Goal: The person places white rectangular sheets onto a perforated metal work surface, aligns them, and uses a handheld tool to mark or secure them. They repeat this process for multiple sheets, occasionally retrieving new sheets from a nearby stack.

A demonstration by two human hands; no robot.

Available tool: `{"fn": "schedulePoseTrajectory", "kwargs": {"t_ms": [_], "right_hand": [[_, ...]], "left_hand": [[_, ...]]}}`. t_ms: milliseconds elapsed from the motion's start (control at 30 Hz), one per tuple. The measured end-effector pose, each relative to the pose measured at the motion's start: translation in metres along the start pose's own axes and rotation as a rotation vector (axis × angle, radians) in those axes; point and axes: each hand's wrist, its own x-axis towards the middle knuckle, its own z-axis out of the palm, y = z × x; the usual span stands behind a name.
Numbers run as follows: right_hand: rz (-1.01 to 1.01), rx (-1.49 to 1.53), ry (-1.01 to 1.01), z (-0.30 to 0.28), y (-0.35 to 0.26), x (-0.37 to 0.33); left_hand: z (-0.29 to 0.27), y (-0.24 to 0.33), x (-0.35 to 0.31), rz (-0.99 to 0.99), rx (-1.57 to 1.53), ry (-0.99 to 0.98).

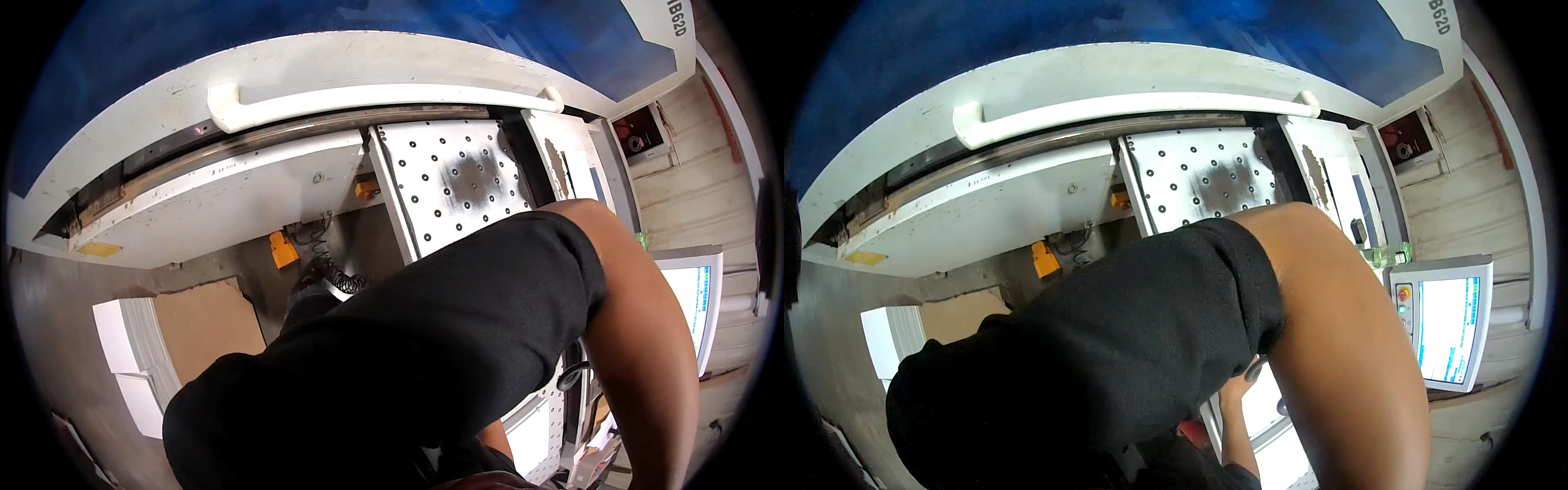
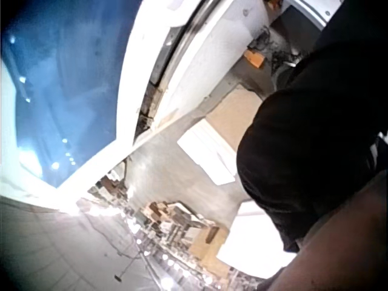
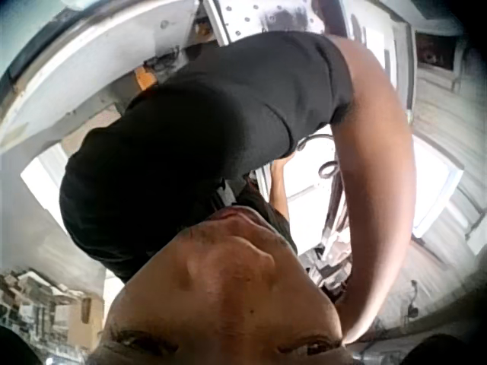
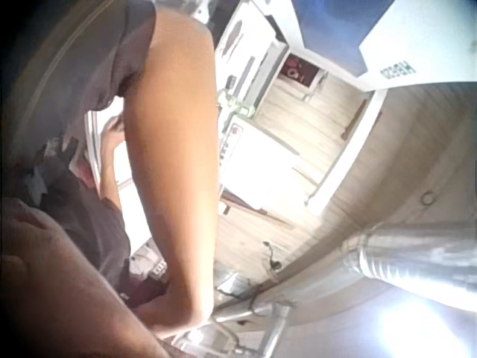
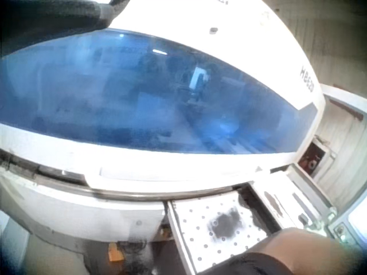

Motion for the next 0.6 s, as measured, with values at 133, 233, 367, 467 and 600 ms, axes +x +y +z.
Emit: {"fn": "schedulePoseTrajectory", "kwargs": {"t_ms": [133, 233, 367, 467, 600], "right_hand": [[0.049, -0.043, 0.041, 0.005, 0.019, -0.003], [0.024, 0.071, 0.026, 0.011, 0.021, -0.001], [-0.083, -0.225, 0.006, 0.009, 0.008, 0.012], [-0.155, -0.209, 0.062, 0.012, 0.008, 0.015], [0.138, 0.141, 0.137, 0.009, 0.031, -0.009]], "left_hand": [[-0.003, -0.002, 0.004, -0.006, 0.008, 0.004], [-0.003, -0.004, 0.008, 0.005, -0.007, -0.010], [-0.003, -0.009, -0.009, -0.014, -0.045, -0.039], [0.007, -0.016, -0.053, -0.045, -0.209, -0.119], [0.077, -0.026, -0.130, -0.061, -1.070, -0.488]]}}
